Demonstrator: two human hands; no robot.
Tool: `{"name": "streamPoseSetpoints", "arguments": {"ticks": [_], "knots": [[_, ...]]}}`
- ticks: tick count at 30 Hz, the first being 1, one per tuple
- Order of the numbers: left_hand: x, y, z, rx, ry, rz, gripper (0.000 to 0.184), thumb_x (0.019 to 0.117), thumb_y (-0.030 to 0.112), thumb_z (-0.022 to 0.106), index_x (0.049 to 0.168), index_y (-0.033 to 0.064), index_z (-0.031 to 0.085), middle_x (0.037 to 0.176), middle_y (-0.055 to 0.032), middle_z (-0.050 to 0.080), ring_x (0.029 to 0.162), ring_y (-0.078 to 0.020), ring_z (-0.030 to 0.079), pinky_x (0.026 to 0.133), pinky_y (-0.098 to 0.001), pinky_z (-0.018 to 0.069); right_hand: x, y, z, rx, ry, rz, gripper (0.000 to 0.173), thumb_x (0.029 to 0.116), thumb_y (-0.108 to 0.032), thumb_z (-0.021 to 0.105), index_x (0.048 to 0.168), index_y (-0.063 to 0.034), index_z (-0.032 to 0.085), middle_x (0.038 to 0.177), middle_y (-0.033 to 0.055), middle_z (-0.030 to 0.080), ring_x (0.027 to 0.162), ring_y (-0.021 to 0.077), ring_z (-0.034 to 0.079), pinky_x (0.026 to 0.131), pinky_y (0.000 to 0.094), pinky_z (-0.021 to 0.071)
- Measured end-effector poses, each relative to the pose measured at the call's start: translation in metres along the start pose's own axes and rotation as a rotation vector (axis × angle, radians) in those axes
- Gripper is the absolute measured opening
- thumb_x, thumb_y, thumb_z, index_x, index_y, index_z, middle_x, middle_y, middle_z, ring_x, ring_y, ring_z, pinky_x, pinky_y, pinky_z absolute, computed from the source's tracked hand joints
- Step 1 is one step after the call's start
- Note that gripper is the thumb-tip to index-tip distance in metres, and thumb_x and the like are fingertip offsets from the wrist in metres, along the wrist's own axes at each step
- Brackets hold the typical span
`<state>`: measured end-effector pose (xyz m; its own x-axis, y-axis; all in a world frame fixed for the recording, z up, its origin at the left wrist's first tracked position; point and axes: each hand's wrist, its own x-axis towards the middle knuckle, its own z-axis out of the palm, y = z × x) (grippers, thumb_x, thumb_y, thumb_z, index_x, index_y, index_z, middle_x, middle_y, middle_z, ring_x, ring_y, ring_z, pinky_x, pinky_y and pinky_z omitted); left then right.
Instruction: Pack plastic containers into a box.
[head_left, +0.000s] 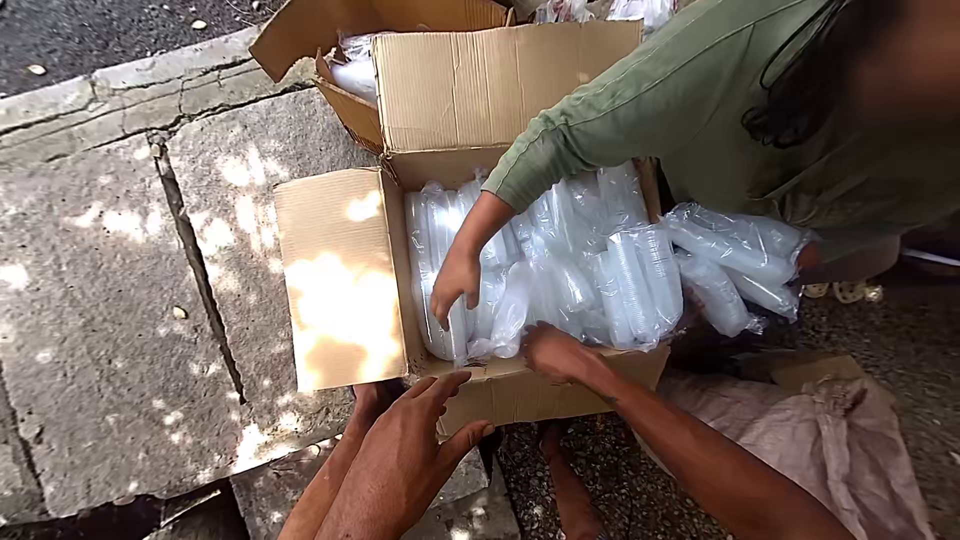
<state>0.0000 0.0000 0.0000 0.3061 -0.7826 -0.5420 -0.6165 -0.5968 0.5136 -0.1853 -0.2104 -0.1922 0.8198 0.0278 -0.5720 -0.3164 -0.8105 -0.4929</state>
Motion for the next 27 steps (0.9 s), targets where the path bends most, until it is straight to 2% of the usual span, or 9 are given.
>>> {"name": "streamPoseSetpoints", "arguments": {"ticks": [2,4,7,11,14,18,20,24,27], "knots": [[0.001,0.001,-0.003,-0.002,0.000,0.001,0.073,0.0847,0.085,0.050,0.138,0.0370,0.061,0.112,0.0104,0.069,0.093,-0.0048,0.068,0.081,-0.0320,0.0598,-0.026,-0.008,-0.020,-0.048,-0.083,0.077,0.030,0.1018,-0.029,0.058,0.094,-0.0056,0.075,0.108,0.0115,0.072,0.116,0.0310,0.063,0.107,0.0527,0.0450],[0.001,0.002,-0.004,0.001,0.000,0.000,0.073,0.0849,0.085,0.049,0.138,0.0370,0.061,0.112,0.0103,0.069,0.092,-0.0050,0.067,0.081,-0.0320,0.0590,-0.050,-0.017,-0.047,-0.047,-0.124,0.158,0.034,0.1032,-0.034,0.055,0.089,-0.0086,0.073,0.094,0.0092,0.071,0.099,0.0284,0.068,0.092,0.0514,0.0527],[0.003,0.003,-0.002,0.005,0.002,0.013,0.071,0.0853,0.084,0.050,0.138,0.0372,0.061,0.113,0.0113,0.068,0.093,-0.0041,0.067,0.081,-0.0305,0.0590,-0.067,-0.019,-0.072,-0.052,0.002,0.193,0.037,0.1034,-0.039,0.054,0.085,-0.0124,0.072,0.084,0.0064,0.069,0.087,0.0261,0.069,0.078,0.0502,0.0556],[0.005,0.007,-0.001,0.001,-0.021,0.019,0.069,0.0867,0.081,0.052,0.137,0.0354,0.062,0.117,0.0107,0.069,0.095,-0.0044,0.068,0.084,-0.0311,0.0594,-0.059,-0.024,-0.081,-0.063,0.166,0.194,0.035,0.1038,-0.042,0.055,0.098,-0.0143,0.074,0.093,0.0053,0.069,0.094,0.0258,0.067,0.083,0.0473,0.0541],[0.005,0.009,0.000,-0.001,-0.015,0.015,0.069,0.0863,0.082,0.052,0.137,0.0358,0.062,0.116,0.0102,0.069,0.096,-0.0055,0.068,0.083,-0.0321,0.0594,-0.053,-0.026,-0.061,-0.005,0.339,0.162,0.032,0.1014,-0.042,0.060,0.111,-0.0152,0.075,0.105,0.0053,0.070,0.103,0.0257,0.067,0.087,0.0469,0.0555],[0.003,0.006,0.003,-0.008,0.004,0.020,0.070,0.0856,0.083,0.051,0.137,0.0366,0.062,0.111,0.0105,0.069,0.091,-0.0039,0.067,0.080,-0.0305,0.0592,-0.047,-0.031,-0.030,0.094,0.680,0.094,0.022,0.0989,-0.030,0.065,0.108,-0.0124,0.075,0.115,0.0039,0.071,0.115,0.0211,0.065,0.095,0.0398,0.0570],[0.003,0.007,0.003,0.001,0.004,0.018,0.071,0.0854,0.084,0.051,0.137,0.0367,0.062,0.111,0.0104,0.069,0.091,-0.0041,0.067,0.080,-0.0311,0.0592,-0.046,-0.031,-0.025,0.106,0.807,0.065,0.017,0.0924,-0.016,0.063,0.102,-0.0130,0.077,0.111,0.0020,0.072,0.110,0.0187,0.066,0.090,0.0374,0.0579],[0.002,0.008,0.004,0.013,0.003,0.023,0.072,0.0852,0.085,0.049,0.136,0.0358,0.062,0.109,0.0103,0.069,0.088,-0.0050,0.066,0.078,-0.0318,0.0583,-0.052,-0.030,-0.036,0.113,0.867,0.106,0.022,0.0899,-0.011,0.057,0.098,-0.0157,0.078,0.091,-0.0011,0.071,0.085,0.0156,0.067,0.072,0.0348,0.0568],[0.003,0.008,0.003,0.001,-0.005,0.026,0.071,0.0850,0.084,0.050,0.137,0.0369,0.062,0.112,0.0105,0.069,0.092,-0.0047,0.068,0.080,-0.0320,0.0597,-0.049,-0.030,-0.041,0.181,0.871,0.071,0.023,0.0908,-0.010,0.058,0.100,-0.0154,0.078,0.094,-0.0013,0.072,0.089,0.0134,0.068,0.076,0.0331,0.0585]]}}
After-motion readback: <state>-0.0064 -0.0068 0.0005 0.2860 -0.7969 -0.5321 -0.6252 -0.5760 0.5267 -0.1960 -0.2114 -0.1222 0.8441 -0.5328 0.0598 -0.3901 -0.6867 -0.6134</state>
